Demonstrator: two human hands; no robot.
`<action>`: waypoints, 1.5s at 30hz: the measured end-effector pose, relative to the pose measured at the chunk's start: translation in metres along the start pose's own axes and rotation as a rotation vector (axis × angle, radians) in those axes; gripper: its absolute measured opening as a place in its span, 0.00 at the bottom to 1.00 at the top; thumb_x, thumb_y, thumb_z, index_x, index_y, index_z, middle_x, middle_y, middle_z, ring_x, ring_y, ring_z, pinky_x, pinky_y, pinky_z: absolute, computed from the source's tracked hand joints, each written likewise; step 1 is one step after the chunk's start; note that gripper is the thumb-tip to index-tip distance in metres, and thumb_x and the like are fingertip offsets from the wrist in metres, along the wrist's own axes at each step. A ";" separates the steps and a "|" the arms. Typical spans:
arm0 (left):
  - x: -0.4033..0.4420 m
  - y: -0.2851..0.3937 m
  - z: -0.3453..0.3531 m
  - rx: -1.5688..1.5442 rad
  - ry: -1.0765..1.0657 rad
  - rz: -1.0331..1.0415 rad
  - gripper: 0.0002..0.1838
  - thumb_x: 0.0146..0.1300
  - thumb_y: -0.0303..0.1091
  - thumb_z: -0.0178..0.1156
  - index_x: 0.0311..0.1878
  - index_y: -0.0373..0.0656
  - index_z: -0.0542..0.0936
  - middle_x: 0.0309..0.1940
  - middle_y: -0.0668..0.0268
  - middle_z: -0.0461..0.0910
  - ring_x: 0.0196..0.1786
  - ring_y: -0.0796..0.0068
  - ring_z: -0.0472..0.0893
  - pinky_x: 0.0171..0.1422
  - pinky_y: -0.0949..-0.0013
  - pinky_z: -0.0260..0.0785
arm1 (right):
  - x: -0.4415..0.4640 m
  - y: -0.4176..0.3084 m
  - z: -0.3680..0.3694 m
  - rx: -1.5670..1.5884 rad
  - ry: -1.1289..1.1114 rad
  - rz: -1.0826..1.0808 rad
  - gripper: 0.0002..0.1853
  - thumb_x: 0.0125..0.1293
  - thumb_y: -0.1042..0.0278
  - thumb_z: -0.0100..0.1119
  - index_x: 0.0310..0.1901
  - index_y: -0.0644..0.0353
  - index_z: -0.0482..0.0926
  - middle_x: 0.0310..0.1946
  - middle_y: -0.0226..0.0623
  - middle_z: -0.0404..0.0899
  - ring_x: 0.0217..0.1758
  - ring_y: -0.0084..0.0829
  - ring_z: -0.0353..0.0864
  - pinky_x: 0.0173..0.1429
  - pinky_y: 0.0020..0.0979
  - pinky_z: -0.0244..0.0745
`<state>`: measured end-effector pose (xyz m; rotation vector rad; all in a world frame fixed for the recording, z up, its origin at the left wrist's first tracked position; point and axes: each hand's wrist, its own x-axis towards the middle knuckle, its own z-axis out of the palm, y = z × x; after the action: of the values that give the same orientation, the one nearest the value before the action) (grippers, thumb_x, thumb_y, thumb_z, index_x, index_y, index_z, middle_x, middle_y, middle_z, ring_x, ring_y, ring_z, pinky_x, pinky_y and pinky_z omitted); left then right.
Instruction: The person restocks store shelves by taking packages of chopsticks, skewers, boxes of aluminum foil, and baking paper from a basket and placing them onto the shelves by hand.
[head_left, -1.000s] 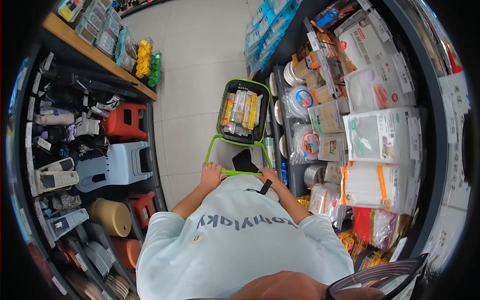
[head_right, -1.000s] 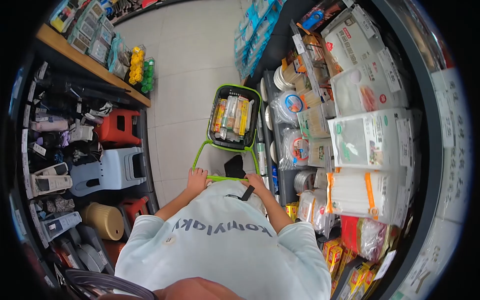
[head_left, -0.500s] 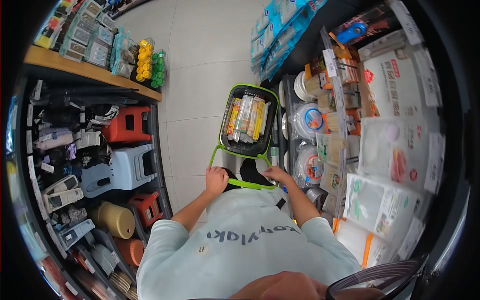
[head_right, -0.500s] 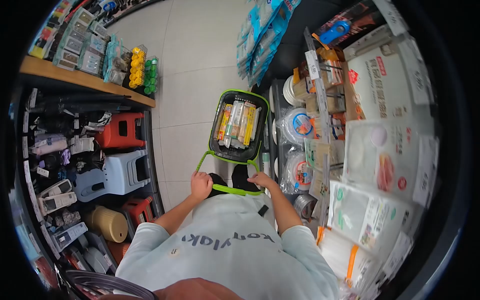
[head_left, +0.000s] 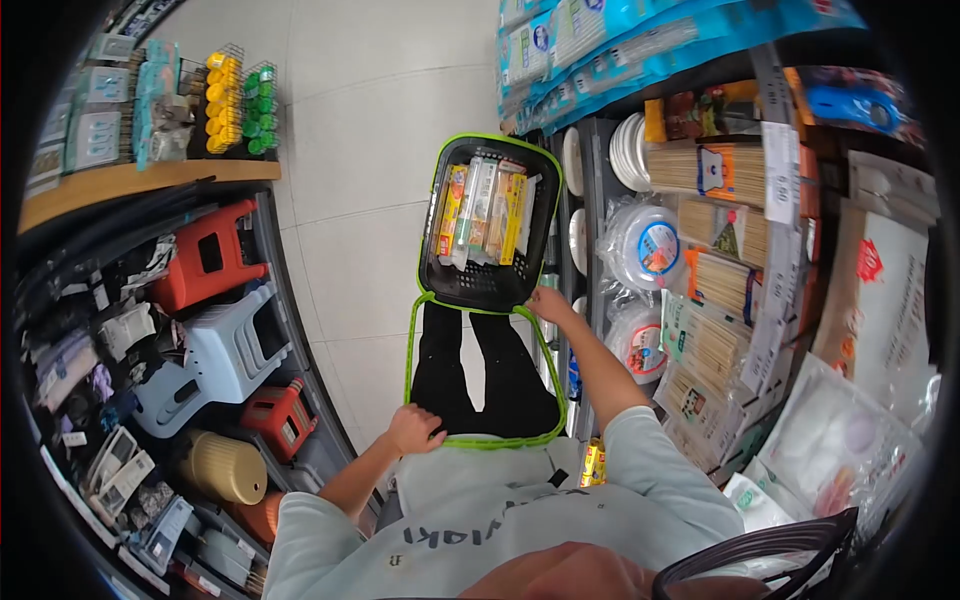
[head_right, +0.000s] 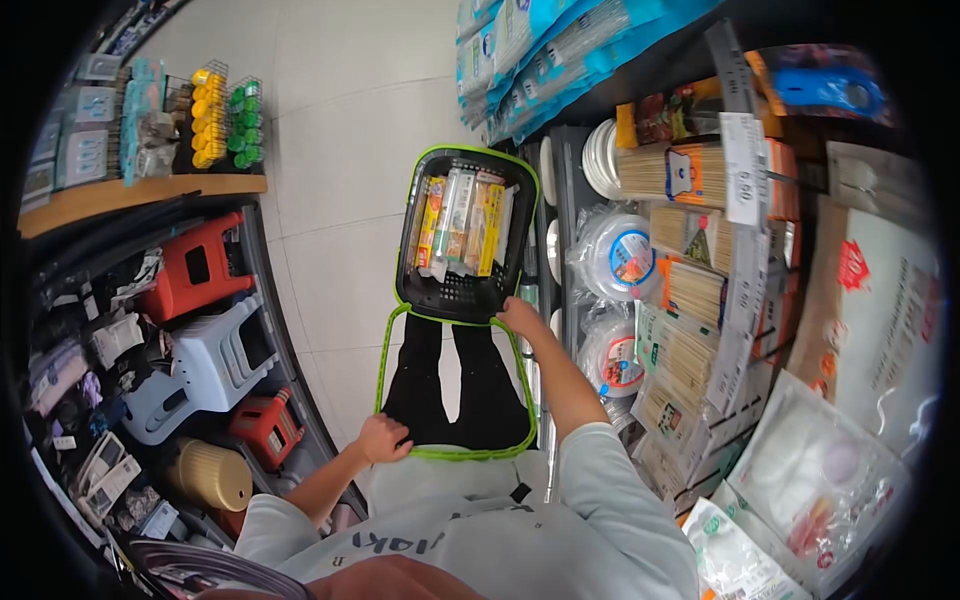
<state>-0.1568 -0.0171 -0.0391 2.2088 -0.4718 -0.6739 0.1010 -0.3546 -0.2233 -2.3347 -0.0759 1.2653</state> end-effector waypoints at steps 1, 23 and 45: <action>-0.006 -0.004 0.002 -0.010 -0.011 -0.002 0.16 0.51 0.47 0.62 0.21 0.46 0.74 0.19 0.62 0.75 0.24 0.57 0.77 0.32 0.55 0.68 | 0.018 -0.003 0.004 -0.017 -0.015 0.011 0.20 0.56 0.56 0.70 0.43 0.64 0.81 0.40 0.52 0.84 0.47 0.51 0.84 0.52 0.44 0.78; 0.010 -0.085 0.001 -0.225 -0.142 0.099 0.12 0.49 0.40 0.63 0.19 0.48 0.71 0.15 0.69 0.70 0.20 0.66 0.73 0.30 0.63 0.62 | 0.206 0.037 0.104 0.039 0.298 0.169 0.25 0.56 0.64 0.69 0.54 0.65 0.78 0.61 0.57 0.69 0.64 0.55 0.72 0.70 0.46 0.69; 0.021 -0.078 0.007 -0.248 -0.121 0.079 0.10 0.50 0.35 0.62 0.18 0.48 0.72 0.15 0.70 0.72 0.20 0.69 0.74 0.30 0.65 0.64 | 0.263 0.012 0.071 -0.190 0.565 0.058 0.10 0.64 0.74 0.52 0.33 0.70 0.82 0.40 0.56 0.78 0.43 0.57 0.81 0.51 0.49 0.78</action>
<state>-0.1350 0.0183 -0.1088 1.9147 -0.5051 -0.7831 0.1915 -0.2669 -0.4649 -2.7873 0.0612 0.6017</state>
